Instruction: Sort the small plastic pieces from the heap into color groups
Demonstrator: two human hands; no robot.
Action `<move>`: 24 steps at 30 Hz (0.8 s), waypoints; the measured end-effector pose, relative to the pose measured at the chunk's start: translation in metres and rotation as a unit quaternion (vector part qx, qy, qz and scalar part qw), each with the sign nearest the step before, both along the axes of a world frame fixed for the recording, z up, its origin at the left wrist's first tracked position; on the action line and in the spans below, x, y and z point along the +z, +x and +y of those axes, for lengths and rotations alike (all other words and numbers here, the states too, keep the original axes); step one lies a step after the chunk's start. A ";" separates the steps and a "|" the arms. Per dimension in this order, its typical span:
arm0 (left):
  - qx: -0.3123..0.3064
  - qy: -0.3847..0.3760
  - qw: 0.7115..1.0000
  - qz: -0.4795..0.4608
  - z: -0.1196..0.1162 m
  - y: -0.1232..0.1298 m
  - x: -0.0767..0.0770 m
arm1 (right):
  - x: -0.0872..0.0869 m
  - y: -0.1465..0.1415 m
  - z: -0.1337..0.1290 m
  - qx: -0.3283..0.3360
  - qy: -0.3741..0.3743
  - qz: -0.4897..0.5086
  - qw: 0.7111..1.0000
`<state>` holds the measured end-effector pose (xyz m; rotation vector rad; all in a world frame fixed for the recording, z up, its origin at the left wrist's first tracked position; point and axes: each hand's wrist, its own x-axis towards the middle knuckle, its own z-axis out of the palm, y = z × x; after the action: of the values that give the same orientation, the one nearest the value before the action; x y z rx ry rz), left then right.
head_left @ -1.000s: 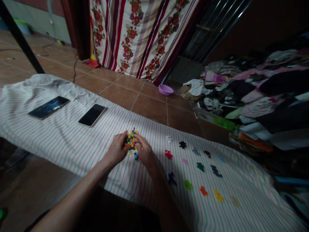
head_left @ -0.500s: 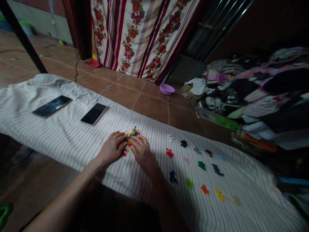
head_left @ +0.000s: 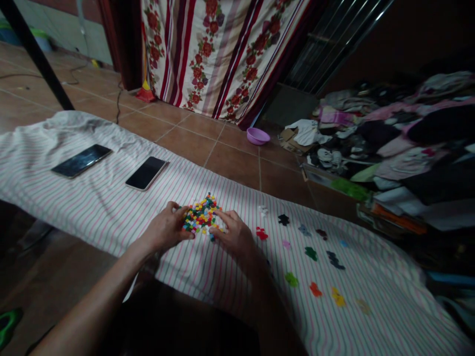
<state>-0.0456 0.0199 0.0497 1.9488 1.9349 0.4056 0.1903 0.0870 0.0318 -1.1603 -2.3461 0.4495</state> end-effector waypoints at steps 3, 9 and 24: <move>-0.034 0.020 0.999 -0.013 0.001 0.001 -0.005 | -0.001 0.000 -0.004 -0.019 -0.019 -0.006 1.000; -0.039 0.056 0.996 -0.060 0.006 0.011 -0.013 | -0.013 -0.018 0.000 0.029 -0.015 0.062 0.998; -0.071 0.136 0.985 -0.084 0.011 0.026 -0.017 | -0.014 -0.037 0.001 0.054 0.081 0.060 0.993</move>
<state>-0.0194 0.0310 0.0328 2.1267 1.6945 0.8028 0.1530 0.0876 0.0176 -0.9096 -2.3012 0.3497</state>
